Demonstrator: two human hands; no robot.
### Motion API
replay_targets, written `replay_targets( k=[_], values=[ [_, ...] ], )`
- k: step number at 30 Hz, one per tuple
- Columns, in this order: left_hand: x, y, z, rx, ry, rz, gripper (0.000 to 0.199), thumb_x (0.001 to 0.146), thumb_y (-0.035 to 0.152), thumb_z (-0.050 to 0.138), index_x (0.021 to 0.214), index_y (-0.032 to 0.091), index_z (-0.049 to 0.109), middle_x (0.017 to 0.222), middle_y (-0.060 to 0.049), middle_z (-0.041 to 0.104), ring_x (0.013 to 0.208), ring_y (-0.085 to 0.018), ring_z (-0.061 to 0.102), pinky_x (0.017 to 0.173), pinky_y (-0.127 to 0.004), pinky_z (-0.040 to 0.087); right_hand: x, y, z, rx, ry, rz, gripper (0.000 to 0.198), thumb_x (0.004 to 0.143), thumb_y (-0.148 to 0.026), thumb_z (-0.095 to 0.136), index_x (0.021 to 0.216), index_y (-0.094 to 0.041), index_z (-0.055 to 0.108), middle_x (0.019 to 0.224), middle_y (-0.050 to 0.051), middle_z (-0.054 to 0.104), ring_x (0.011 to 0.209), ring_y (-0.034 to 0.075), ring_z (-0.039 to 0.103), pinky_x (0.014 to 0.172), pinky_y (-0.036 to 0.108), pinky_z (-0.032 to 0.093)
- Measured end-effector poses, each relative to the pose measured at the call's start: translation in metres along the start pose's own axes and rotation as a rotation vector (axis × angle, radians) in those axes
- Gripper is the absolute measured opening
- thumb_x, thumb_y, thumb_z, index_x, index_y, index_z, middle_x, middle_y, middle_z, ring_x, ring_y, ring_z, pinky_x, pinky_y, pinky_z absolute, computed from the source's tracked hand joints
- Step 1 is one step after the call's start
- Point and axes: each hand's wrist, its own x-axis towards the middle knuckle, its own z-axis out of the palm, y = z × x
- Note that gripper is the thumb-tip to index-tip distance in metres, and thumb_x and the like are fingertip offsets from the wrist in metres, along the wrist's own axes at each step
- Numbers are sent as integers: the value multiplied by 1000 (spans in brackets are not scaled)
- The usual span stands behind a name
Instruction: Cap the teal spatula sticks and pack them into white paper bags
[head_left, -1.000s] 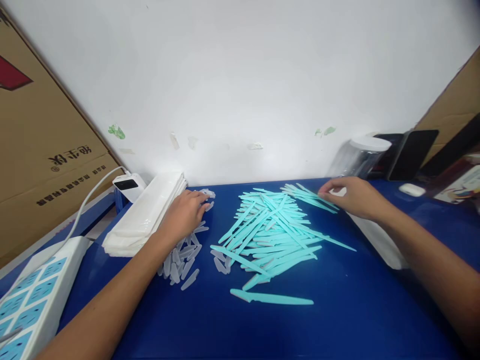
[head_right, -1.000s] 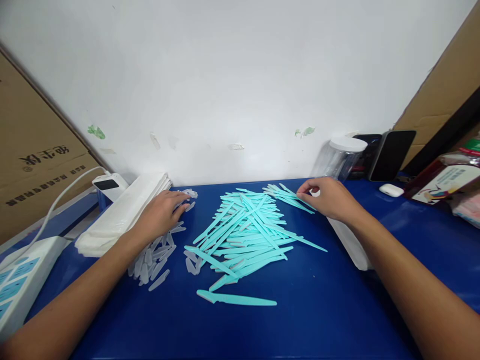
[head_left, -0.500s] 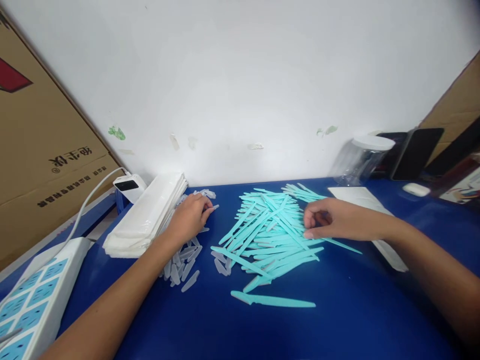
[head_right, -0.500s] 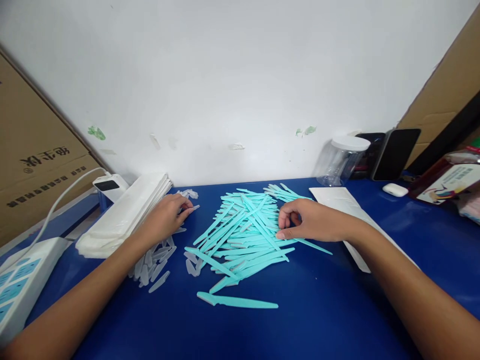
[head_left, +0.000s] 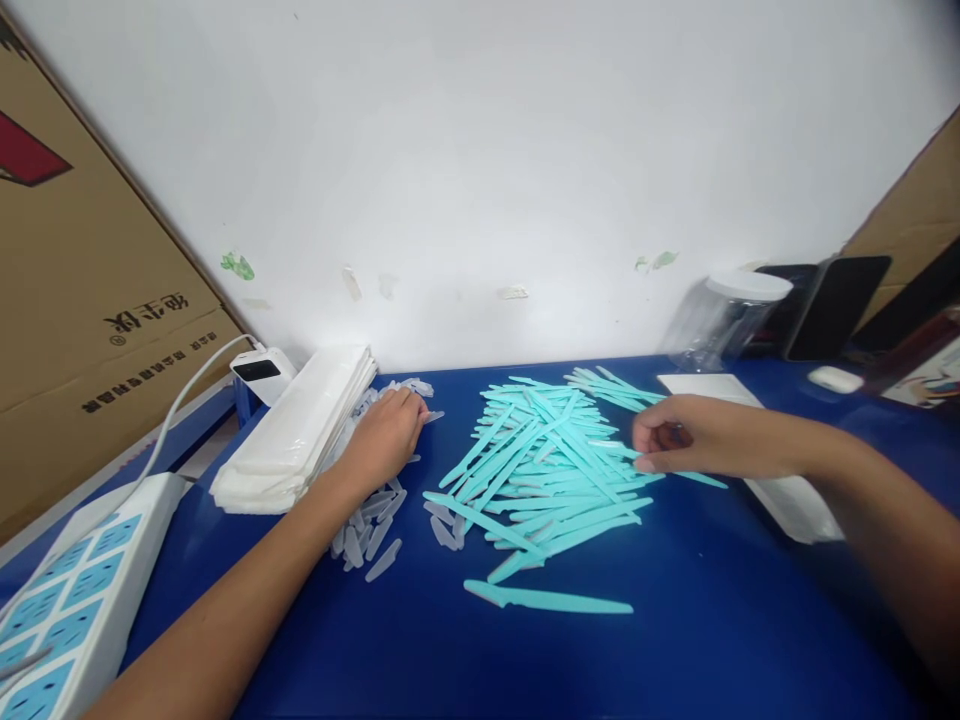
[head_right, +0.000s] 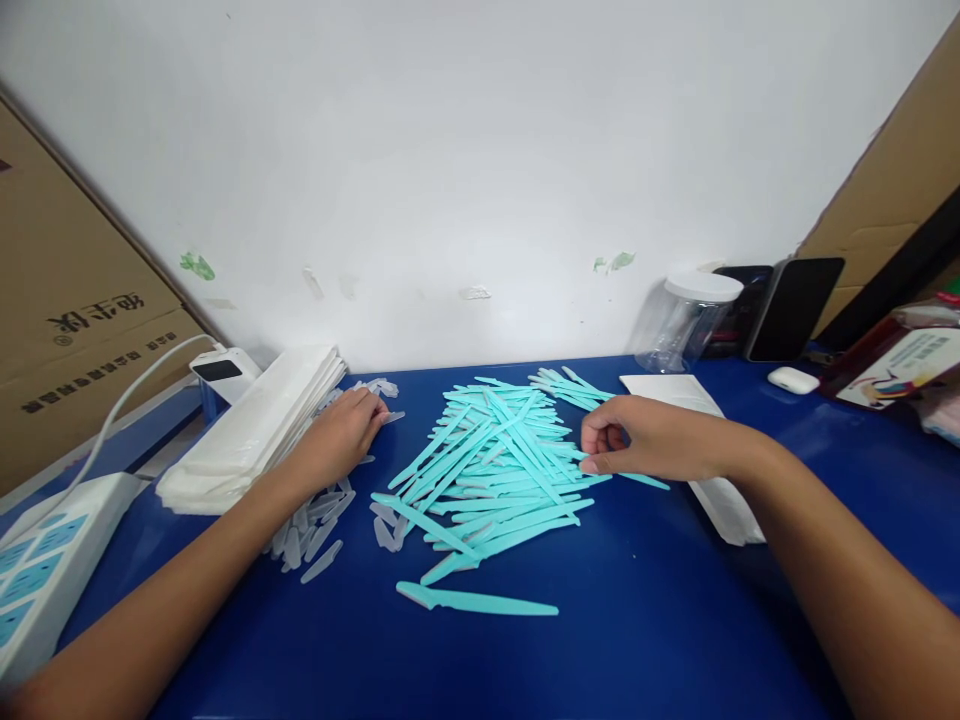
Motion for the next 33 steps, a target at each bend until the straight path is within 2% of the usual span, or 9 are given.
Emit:
replay_targets(
  k=[2, 7, 11, 13, 20, 24, 28, 30, 33],
  values=[
    [0, 0, 2, -1, 1, -4, 28, 113, 28, 39, 98, 19, 61, 103, -14, 66, 97, -32, 59, 92, -48, 50, 1, 0, -2, 0, 60, -29, 44, 87, -66, 81, 76, -24, 75, 72, 3, 68, 67, 19, 58, 62, 32, 41],
    [1, 2, 0, -40, 1, -3, 31, 114, 31, 39, 99, 19, 63, 103, -14, 67, 98, -33, 60, 93, -50, 51, 10, 2, 5, 162, 414, -80, 45, 95, -69, 74, 93, -24, 69, 89, 7, 81, 82, 25, 73, 74, 34, 49],
    [0, 4, -10, -285, -47, 70, 27, 112, 33, 47, 123, 22, 70, 121, -13, 70, 116, -32, 63, 105, -50, 51, 17, 0, 14, 210, 536, -91, 48, 96, -72, 70, 96, -24, 64, 75, 4, 76, 71, 23, 72, 74, 36, 52],
    [0, 6, -16, -413, -104, 104, 29, 112, 35, 51, 130, 27, 71, 128, -10, 71, 123, -30, 62, 108, -48, 50, 19, -1, 17, 176, 572, -77, 49, 97, -73, 67, 96, -24, 64, 71, 3, 72, 66, 22, 70, 70, 36, 51],
    [-1, 18, -27, -583, -268, 154, 24, 103, 48, 73, 114, 29, 81, 119, -7, 73, 114, -28, 66, 101, -42, 50, 21, -3, 21, -77, 593, -65, 45, 100, -68, 62, 94, -23, 70, 71, 3, 71, 63, 21, 62, 62, 34, 43],
    [0, 18, -28, -562, -241, 147, 23, 104, 47, 71, 101, 27, 82, 113, -7, 72, 107, -27, 66, 96, -41, 51, 21, -5, 21, -135, 597, -60, 43, 101, -64, 61, 91, -23, 72, 70, 2, 70, 64, 21, 63, 63, 33, 43],
    [1, 14, -24, -429, -161, 86, 25, 105, 44, 67, 97, 23, 78, 103, -8, 71, 100, -27, 65, 90, -41, 50, 22, -4, 21, -151, 634, -74, 43, 100, -64, 63, 91, -23, 74, 72, 3, 72, 65, 21, 63, 64, 34, 43],
    [1, 13, -20, -335, -106, 42, 24, 105, 42, 65, 99, 22, 75, 100, -8, 71, 97, -28, 65, 87, -42, 50, 23, -4, 21, -160, 639, -86, 42, 100, -63, 64, 91, -24, 74, 74, 4, 73, 66, 22, 63, 65, 34, 43],
    [1, 11, -16, -267, -83, 27, 24, 106, 40, 61, 113, 20, 73, 102, -9, 70, 96, -29, 65, 84, -42, 50, 25, -2, 23, -160, 641, -93, 40, 101, -61, 63, 92, -24, 74, 80, 5, 76, 72, 23, 66, 69, 36, 46]
  ],
)
